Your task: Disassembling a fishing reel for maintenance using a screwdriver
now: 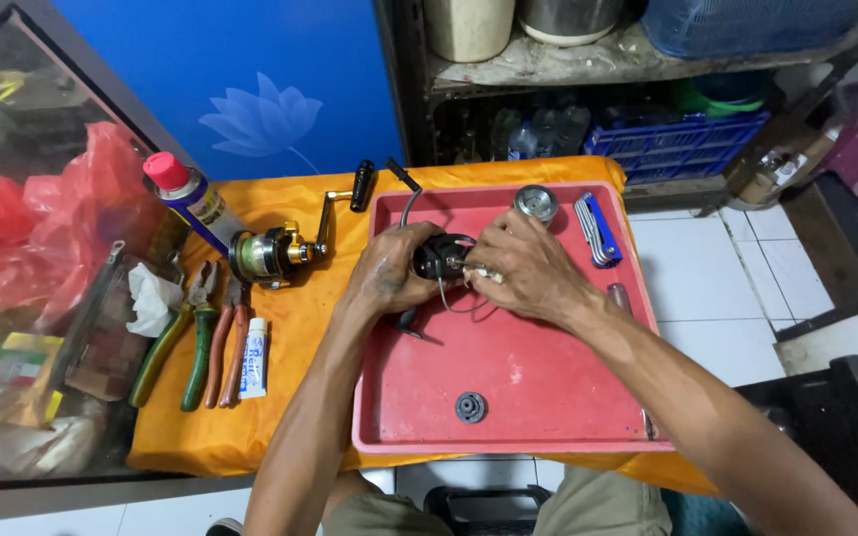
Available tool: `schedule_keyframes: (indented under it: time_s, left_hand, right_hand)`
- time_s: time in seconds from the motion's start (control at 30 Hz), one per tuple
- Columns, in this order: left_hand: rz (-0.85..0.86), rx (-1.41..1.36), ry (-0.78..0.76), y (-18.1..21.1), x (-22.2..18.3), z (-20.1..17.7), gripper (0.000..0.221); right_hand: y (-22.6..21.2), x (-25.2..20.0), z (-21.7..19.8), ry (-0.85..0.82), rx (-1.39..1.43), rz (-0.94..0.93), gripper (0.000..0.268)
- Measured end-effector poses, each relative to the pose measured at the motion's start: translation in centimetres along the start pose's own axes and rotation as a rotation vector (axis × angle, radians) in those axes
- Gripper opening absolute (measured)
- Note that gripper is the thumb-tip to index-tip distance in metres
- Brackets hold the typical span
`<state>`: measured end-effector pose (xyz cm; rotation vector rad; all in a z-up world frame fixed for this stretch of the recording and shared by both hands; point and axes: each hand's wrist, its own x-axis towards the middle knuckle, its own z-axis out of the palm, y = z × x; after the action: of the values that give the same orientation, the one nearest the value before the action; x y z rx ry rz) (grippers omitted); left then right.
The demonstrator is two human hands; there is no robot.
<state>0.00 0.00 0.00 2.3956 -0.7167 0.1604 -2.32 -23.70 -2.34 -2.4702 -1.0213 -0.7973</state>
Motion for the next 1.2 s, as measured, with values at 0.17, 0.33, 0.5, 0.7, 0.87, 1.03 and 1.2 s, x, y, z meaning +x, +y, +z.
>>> schedule_keyframes:
  time_s: [0.17, 0.33, 0.5, 0.7, 0.87, 1.03, 1.2]
  left_hand:
    - [0.042, -0.067, -0.033, 0.2, 0.2, -0.5, 0.061]
    - [0.049, -0.166, -0.077, 1.9, -0.1, -1.7, 0.064]
    - [0.1, -0.186, -0.103, 1.8, -0.4, -1.6, 0.067]
    - [0.164, -0.184, -0.125, 1.1, 0.0, -1.1, 0.065]
    - [0.231, -0.151, -0.121, 1.0, 0.0, -0.9, 0.066]
    - [0.203, -0.19, -0.042, 0.6, -0.4, -1.0, 0.068]
    - [0.121, -0.33, 0.062, 0.5, -0.4, -0.9, 0.069]
  right_hand:
    - [0.3, 1.0, -1.4, 0.013, 0.04, 0.017, 0.014]
    - [-0.3, 1.8, -1.4, 0.127, -0.017, 0.014, 0.01]
    - [-1.3, 2.4, -2.7, 0.001, 0.279, 0.068, 0.009]
    - [-0.6, 3.2, -2.7, -0.095, 0.323, 0.032, 0.01]
    - [-0.8, 3.2, -2.9, -0.119, 0.262, 0.037, 0.009]
    - [-1.4, 3.2, -4.7, -0.051, 0.237, 0.169, 0.009]
    - [-1.2, 2.6, -5.6, 0.358, 0.593, 0.325, 0.008]
